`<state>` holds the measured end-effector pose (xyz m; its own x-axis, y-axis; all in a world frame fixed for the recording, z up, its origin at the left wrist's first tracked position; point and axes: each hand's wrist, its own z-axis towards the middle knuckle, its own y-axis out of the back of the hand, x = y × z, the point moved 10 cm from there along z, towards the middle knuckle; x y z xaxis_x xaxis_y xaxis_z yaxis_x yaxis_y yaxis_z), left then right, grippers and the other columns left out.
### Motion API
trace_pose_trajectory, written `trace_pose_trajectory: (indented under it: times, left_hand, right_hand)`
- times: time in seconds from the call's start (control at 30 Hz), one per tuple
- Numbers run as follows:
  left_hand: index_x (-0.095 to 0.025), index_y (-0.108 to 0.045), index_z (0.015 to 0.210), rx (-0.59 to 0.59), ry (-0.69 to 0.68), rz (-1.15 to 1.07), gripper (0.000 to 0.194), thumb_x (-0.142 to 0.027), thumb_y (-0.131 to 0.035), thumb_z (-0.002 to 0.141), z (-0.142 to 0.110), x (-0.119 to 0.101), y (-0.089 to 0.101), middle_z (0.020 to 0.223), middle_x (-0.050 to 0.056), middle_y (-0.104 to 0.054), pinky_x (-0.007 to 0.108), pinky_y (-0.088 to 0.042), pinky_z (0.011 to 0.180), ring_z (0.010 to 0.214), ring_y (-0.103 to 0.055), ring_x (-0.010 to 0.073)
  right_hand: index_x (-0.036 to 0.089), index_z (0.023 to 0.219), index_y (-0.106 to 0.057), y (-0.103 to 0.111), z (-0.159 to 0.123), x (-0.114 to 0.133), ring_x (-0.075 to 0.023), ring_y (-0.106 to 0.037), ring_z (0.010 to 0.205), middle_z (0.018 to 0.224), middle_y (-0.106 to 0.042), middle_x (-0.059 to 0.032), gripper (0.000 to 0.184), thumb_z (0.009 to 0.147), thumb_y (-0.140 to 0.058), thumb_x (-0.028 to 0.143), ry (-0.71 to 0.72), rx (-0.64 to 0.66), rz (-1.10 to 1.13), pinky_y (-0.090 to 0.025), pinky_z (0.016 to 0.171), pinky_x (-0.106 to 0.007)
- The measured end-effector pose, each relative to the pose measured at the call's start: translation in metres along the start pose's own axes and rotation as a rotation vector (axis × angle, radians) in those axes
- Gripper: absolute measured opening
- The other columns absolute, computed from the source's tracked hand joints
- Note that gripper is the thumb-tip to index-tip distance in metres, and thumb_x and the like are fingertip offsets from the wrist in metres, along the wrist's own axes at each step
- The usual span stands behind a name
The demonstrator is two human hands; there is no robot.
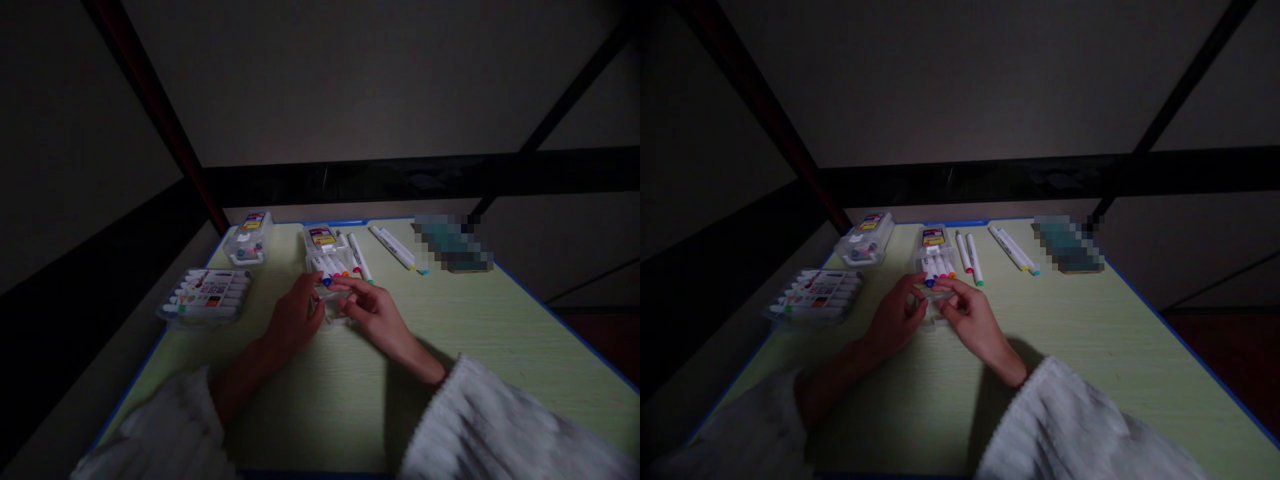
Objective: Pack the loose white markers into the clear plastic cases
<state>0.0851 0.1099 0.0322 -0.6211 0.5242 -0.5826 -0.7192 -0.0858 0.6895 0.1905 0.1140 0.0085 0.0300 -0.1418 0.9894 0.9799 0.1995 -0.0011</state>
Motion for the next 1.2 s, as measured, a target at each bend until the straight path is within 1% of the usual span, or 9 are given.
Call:
trace_pose_trajectory:
  times: [0.23,0.37,0.53,0.77,0.87,0.97,1.2]
  left_hand:
    - [-0.015,-0.041,0.118,-0.013,-0.031,0.021,0.043,-0.010,-0.045,0.075,0.0002,-0.0008,-0.0001,0.101,0.006,-0.051,0.026,-0.049,0.069,0.077,-0.055,0.0131]
    - [-0.015,-0.039,0.121,0.005,-0.032,0.039,0.046,-0.011,-0.045,0.076,0.0001,-0.0015,-0.0018,0.103,0.007,-0.051,0.027,-0.049,0.069,0.077,-0.055,0.0131]
    - [-0.015,-0.038,0.124,0.028,-0.012,0.061,0.048,-0.011,-0.045,0.077,0.0004,-0.0005,-0.0037,0.108,0.008,-0.050,0.026,-0.049,0.068,0.076,-0.055,0.0130]
    - [-0.016,-0.037,0.124,0.027,-0.016,0.060,0.049,-0.011,-0.046,0.076,-0.0002,-0.0015,-0.0036,0.107,0.007,-0.050,0.025,-0.049,0.065,0.075,-0.055,0.0128]
    - [-0.016,-0.037,0.122,0.006,-0.008,0.036,0.048,-0.011,-0.047,0.075,-0.0005,-0.0006,-0.0018,0.100,0.006,-0.052,0.025,-0.049,0.065,0.075,-0.055,0.0133]
    - [-0.016,-0.038,0.118,-0.008,0.002,0.025,0.047,-0.010,-0.049,0.073,-0.0008,0.0011,-0.0008,0.095,0.004,-0.054,0.024,-0.048,0.064,0.075,-0.056,0.0135]
    - [-0.016,-0.038,0.116,-0.005,-0.022,0.025,0.045,-0.009,-0.048,0.073,-0.0006,-0.0006,-0.0012,0.098,0.004,-0.053,0.026,-0.048,0.068,0.080,-0.056,0.0145]
  right_hand:
    - [0.015,0.103,-0.059,-0.0002,-0.0002,-0.0006,-0.0062,-0.041,0.049,0.094,-0.064,-0.0066,0.036,0.068,-0.057,0.025,0.008,0.003,-0.004,-0.035,0.051,-0.024]
    - [0.014,0.103,-0.059,0.0012,0.0001,-0.0019,-0.0063,-0.042,0.050,0.094,-0.064,-0.0073,0.037,0.067,-0.058,0.025,0.004,-0.002,0.000,-0.035,0.051,-0.024]
    - [0.015,0.105,-0.059,0.0011,0.0002,-0.0015,-0.0066,-0.042,0.050,0.091,-0.065,-0.0057,0.038,0.068,-0.057,0.024,0.003,0.000,-0.015,-0.035,0.051,-0.024]
    - [0.015,0.104,-0.060,0.0007,-0.0007,-0.0004,-0.0067,-0.041,0.049,0.085,-0.065,-0.0044,0.036,0.069,-0.057,0.023,0.008,0.001,-0.032,-0.035,0.050,-0.023]
    - [0.014,0.104,-0.059,0.0000,-0.0010,-0.0006,-0.0066,-0.042,0.049,0.087,-0.065,-0.0049,0.037,0.068,-0.056,0.023,0.009,0.005,-0.027,-0.036,0.051,-0.024]
    - [0.014,0.104,-0.059,-0.0002,-0.0008,-0.0002,-0.0068,-0.041,0.049,0.083,-0.065,-0.0041,0.038,0.068,-0.056,0.023,0.013,0.007,-0.029,-0.035,0.051,-0.024]
    - [0.013,0.102,-0.059,-0.0009,-0.0003,-0.0002,-0.0075,-0.041,0.050,0.077,-0.063,-0.0026,0.036,0.068,-0.055,0.022,0.013,0.014,-0.041,-0.035,0.052,-0.024]
